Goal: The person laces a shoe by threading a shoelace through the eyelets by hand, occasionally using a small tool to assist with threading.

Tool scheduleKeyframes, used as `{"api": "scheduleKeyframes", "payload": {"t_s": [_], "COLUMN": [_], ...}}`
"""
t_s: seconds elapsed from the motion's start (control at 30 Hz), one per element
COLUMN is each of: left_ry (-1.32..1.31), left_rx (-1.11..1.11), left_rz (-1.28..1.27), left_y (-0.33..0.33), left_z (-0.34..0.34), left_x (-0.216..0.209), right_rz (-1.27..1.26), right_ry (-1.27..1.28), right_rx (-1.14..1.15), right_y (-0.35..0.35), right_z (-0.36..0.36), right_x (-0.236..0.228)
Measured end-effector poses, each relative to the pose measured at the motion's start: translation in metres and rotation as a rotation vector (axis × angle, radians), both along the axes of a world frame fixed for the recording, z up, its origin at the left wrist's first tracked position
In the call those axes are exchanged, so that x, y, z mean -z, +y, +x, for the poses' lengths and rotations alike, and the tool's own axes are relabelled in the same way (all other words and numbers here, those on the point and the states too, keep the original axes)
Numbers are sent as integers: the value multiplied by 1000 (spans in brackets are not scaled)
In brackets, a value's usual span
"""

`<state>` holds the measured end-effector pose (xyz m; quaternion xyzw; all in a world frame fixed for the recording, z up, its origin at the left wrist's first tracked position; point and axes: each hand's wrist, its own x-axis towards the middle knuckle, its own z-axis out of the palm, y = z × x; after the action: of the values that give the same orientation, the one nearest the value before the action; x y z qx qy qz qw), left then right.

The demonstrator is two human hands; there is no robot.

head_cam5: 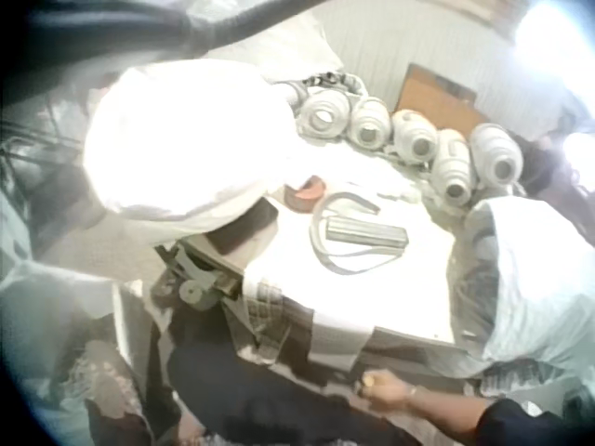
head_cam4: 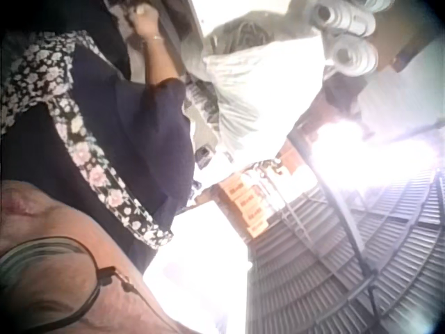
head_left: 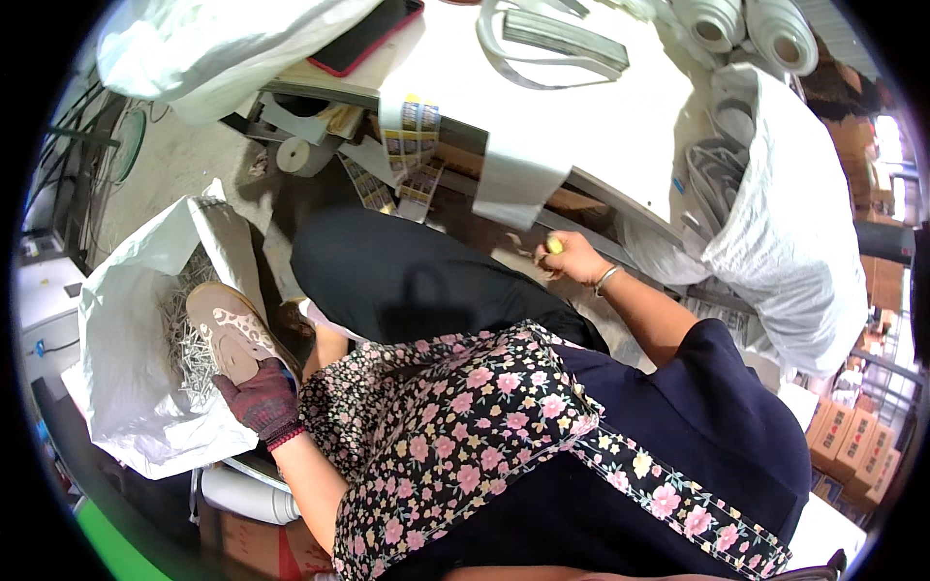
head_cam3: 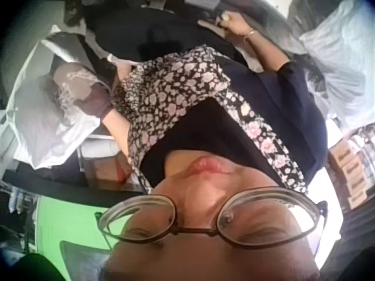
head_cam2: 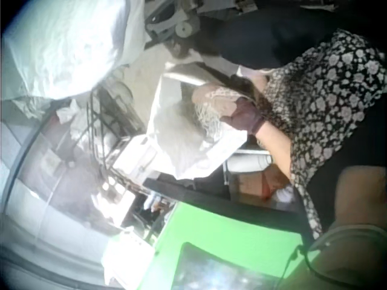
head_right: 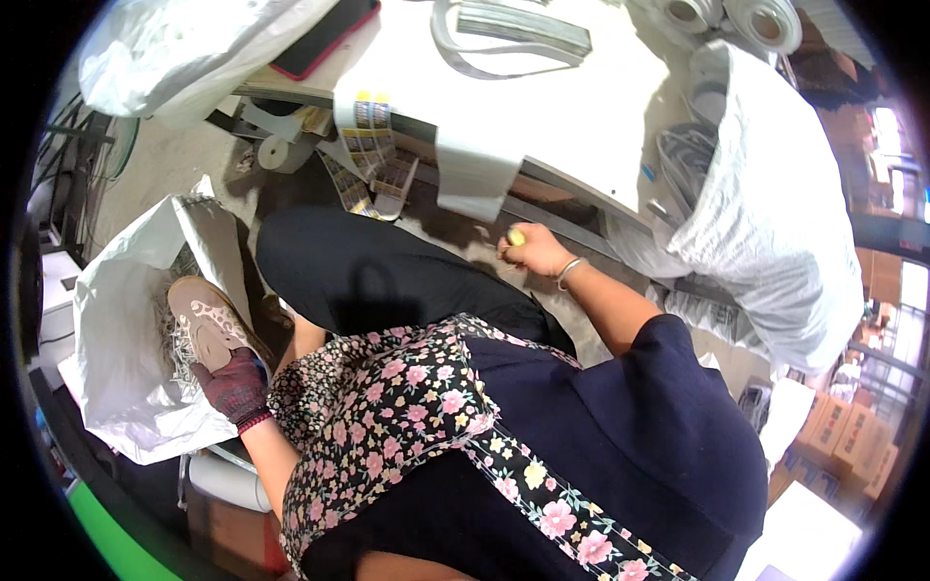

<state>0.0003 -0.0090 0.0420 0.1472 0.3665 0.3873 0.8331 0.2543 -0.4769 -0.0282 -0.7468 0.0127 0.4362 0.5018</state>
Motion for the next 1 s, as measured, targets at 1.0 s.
{"api": "scheduleKeyframes", "payload": {"t_s": [1.0], "left_ry": [52], "left_rx": [-56], "left_rz": [-87], "left_y": [-55], "left_z": [-6], "left_x": [5], "right_rz": [-69], "right_ry": [-447], "right_rx": [-412], "right_y": [-25], "right_z": [22], "right_x": [35]}}
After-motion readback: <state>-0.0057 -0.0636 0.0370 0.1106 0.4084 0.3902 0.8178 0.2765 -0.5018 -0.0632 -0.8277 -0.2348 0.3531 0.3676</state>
